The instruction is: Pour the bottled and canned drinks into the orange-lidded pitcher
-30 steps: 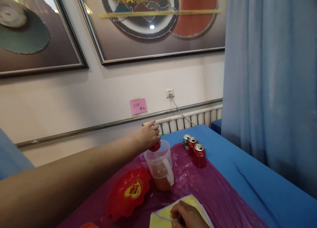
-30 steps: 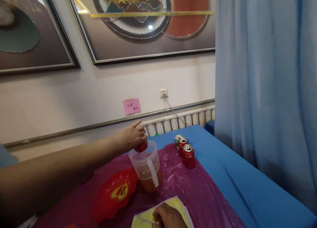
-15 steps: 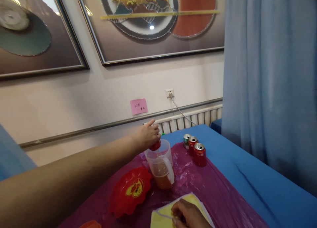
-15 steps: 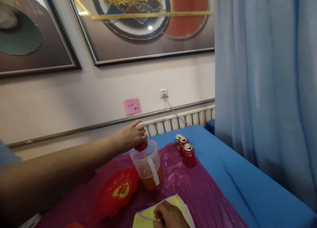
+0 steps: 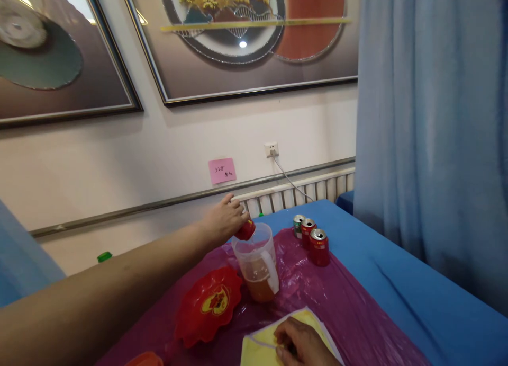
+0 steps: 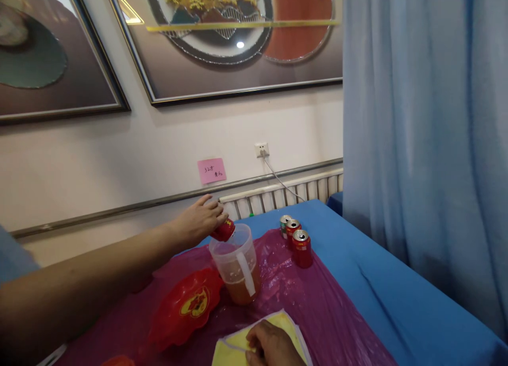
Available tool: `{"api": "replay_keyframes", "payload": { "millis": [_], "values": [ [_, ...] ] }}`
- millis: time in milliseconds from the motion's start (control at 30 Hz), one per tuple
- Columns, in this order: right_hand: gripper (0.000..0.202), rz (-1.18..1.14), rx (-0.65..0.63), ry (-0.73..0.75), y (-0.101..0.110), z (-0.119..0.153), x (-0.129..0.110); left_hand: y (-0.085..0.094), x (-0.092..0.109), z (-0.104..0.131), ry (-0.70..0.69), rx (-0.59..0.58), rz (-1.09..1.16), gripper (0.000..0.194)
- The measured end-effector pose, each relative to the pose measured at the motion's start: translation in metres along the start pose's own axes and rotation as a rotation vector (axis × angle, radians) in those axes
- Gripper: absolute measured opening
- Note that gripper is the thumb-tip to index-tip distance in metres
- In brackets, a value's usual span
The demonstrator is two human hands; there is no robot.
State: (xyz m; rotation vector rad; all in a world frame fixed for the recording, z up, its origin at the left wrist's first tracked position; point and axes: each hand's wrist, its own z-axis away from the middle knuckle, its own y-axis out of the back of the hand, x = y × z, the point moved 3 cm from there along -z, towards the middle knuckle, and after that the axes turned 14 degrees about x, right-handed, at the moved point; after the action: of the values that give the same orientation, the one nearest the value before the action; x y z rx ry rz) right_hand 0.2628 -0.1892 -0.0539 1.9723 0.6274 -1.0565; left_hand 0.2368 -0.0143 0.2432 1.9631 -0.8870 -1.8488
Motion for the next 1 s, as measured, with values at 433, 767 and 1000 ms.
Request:
{"api": "replay_keyframes", "payload": {
  "millis": [433, 767, 1000],
  "values": [
    [0.024, 0.015, -0.041, -0.015, 0.001, -0.001, 0.0, -0.006, -0.003, 0.003, -0.012, 0.135, -0.003, 0.017],
    [0.023, 0.018, -0.032, -0.019, 0.003, -0.001, -0.002, -0.004, 0.005, 0.001, -0.155, 0.248, 0.013, 0.022],
    [0.023, 0.016, -0.016, -0.004, 0.003, 0.0, -0.001, -0.007, -0.001, 0.01, -0.132, 0.194, -0.016, 0.029]
  ]
}}
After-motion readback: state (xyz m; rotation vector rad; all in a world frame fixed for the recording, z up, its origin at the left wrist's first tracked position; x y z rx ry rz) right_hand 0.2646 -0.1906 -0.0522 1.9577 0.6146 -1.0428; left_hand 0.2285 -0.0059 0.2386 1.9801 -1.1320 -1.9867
